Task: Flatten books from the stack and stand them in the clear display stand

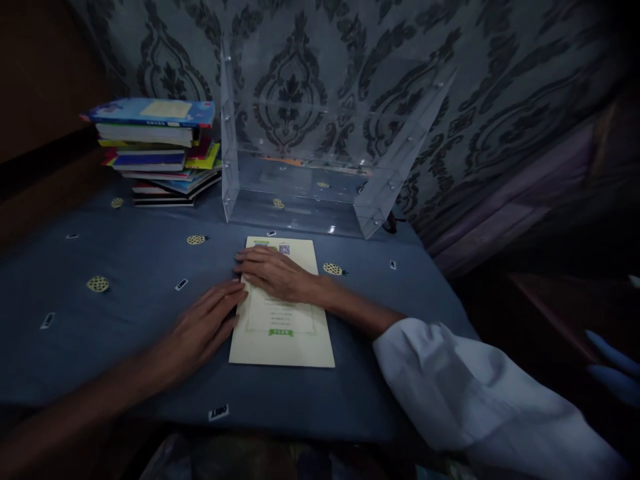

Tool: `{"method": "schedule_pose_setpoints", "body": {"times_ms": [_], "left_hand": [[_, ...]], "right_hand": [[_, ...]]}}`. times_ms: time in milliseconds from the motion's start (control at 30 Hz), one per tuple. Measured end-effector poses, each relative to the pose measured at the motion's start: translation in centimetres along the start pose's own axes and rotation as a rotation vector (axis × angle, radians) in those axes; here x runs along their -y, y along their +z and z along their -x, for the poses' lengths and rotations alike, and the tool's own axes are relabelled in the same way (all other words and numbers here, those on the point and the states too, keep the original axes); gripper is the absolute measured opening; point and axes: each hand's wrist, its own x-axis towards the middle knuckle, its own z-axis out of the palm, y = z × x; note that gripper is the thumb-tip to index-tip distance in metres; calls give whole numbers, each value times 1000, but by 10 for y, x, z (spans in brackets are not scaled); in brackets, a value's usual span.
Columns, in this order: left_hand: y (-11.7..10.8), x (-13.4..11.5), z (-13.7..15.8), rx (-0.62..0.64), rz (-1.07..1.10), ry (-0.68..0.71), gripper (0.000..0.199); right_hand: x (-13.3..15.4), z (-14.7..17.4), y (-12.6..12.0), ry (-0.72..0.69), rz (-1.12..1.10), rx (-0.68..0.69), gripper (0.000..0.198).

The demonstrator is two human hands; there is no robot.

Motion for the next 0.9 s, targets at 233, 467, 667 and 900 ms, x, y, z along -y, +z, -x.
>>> {"method": "schedule_pose_setpoints", "body": {"times_ms": [233,467,667,900], "left_hand": [[8,24,-39,80,-9,-52,40],[16,50,-73,93,-33,-36,45],[21,61,-93,135,-102,-25,50],[24,60,-102,157,-144,-20,52]], "right_hand": [[-8,-4,-1,198,23,-22,39],[-13,12,-3,381,42,-48,44],[-19,43,-4,438,64,-154,41],[-26,79,-7,571,6,-222,45]]}}
